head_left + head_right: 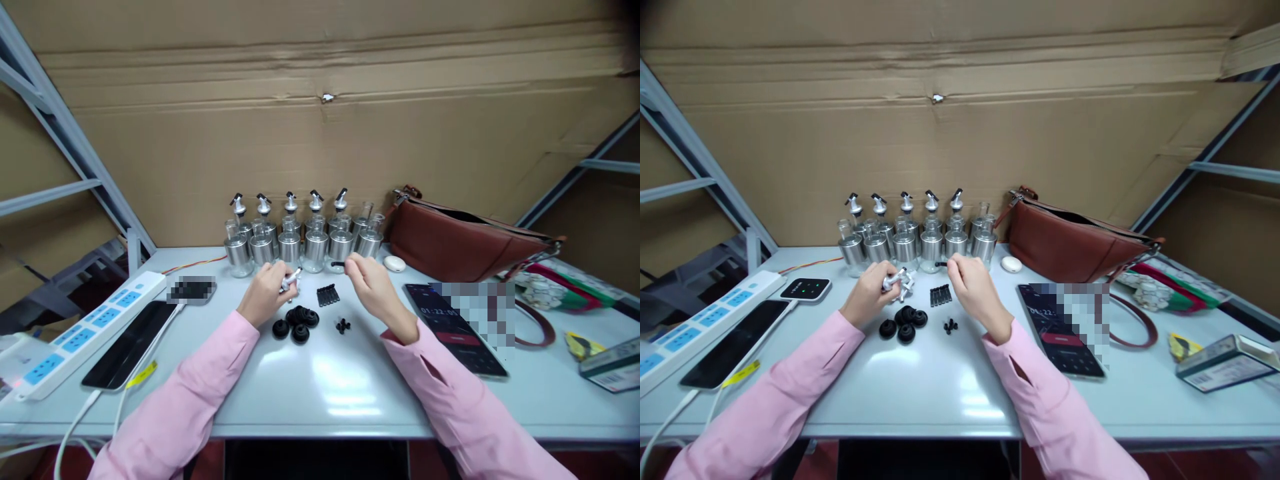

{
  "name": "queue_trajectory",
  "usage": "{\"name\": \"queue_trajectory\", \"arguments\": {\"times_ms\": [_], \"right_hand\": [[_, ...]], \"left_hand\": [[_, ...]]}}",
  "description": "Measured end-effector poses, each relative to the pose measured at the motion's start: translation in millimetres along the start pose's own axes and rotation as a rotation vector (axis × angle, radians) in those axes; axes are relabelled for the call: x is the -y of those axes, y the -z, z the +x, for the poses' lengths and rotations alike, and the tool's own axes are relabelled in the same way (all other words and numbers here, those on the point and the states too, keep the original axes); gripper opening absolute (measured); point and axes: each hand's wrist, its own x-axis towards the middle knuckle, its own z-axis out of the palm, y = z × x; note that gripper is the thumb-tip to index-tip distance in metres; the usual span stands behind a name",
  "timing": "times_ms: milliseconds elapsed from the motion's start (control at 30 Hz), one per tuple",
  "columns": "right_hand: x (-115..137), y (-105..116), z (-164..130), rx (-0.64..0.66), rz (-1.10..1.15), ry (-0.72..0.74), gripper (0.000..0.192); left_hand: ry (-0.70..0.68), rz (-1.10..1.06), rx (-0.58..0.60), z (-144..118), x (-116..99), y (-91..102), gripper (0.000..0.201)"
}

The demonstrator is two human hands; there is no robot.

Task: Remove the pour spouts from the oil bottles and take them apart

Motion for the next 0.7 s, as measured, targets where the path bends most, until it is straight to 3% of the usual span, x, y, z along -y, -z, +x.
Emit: {"name": "queue_trajectory", "arguments": {"times_ms": [133,233,467,700], "right_hand": [[-18,-4,2,0.333,-0.162,-0.134,0.022],[-26,-10,1,0.448,-0.225,-0.173,0.023],[-33,-11,-2,0.542,-0.346,-0.412,0.026],[-37,-10,-8,0.565,-0.379,-0.456,0.027]], "left_hand": [[-0.061,0.048,0.005,-1,5,-2.3,0.003],[-0.090,0.052,0.002,-2,4,-3.4,0.002],[-0.082,0.054,0.016,-2,5,-4.0,0.002],[-0.091,0.054,0.018,-1,3,-4.2,0.004]]}}
